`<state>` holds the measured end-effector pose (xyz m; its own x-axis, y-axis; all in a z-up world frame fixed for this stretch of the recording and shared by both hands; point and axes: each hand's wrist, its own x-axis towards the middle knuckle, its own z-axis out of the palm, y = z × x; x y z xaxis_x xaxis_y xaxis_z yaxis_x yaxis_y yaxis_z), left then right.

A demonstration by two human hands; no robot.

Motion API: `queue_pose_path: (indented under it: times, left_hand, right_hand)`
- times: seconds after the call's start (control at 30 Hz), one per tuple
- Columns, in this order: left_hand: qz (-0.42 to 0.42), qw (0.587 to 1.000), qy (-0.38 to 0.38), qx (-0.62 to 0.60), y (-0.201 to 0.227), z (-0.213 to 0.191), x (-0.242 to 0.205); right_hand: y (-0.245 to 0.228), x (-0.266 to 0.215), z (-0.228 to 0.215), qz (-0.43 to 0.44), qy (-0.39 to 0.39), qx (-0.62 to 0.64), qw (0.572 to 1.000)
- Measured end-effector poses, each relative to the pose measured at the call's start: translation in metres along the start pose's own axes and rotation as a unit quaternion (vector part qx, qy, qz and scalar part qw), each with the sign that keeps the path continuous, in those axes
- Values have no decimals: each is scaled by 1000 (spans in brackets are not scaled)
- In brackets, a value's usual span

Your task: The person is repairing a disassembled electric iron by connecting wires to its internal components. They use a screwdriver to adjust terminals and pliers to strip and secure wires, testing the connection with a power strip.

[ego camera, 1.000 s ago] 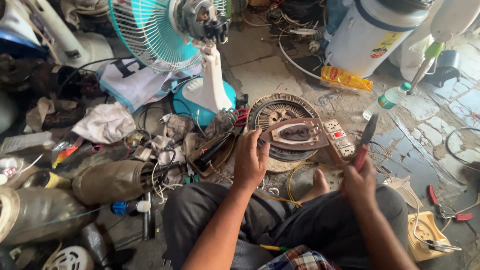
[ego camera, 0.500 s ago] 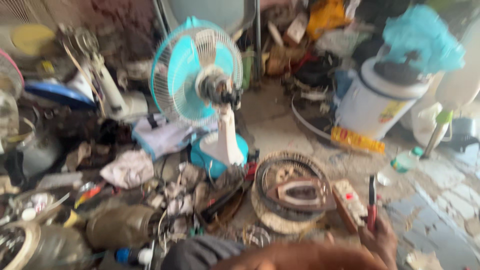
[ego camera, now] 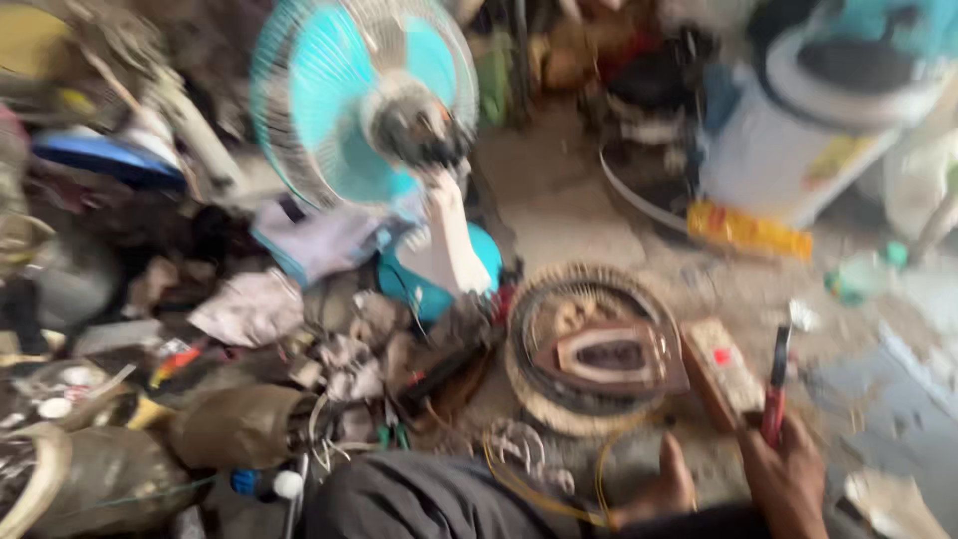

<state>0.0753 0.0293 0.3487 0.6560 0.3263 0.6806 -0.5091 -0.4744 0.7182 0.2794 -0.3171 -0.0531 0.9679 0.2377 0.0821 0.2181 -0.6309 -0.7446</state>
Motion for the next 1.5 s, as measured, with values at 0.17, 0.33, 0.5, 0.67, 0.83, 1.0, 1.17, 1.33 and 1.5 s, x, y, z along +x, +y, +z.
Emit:
queue_pose_path:
  times: [0.17, 0.33, 0.5, 0.67, 0.83, 1.0, 1.17, 1.33, 1.5]
  left_hand:
    - [-147, 944, -191, -225, -33, 49, -138]
    - [-234, 970, -3, -61, -124, 34, -193]
    - [-78, 965, 12, 250, -224, 42, -238]
    - [-92, 925, -120, 348, -234, 64, -258]
    - [-112, 917, -117, 364, -247, 75, -268]
    - [-115, 926, -109, 343, -256, 70, -263]
    - [-131, 929, -107, 329, -254, 67, -258]
    - [-121, 927, -105, 339, -252, 64, -253]
    - [-156, 917, -162, 329, -254, 54, -238]
  right_hand:
    - [-35, -18, -8, 98, -84, 322, 938]
    - [-62, -65, -45, 132, -215, 424, 870]
    - [-79, -120, -31, 160, -376, 520, 750]
    - [-115, -160, 10, 237, -485, 540, 645]
    - [-136, -136, 29, 222, -553, 612, 520]
    - [-152, -111, 53, 230, -525, 667, 476]
    - [-145, -109, 70, 252, -498, 670, 490]
    - [-145, -135, 83, 349, -474, 682, 434]
    - [-150, -151, 97, 367, -475, 639, 480]
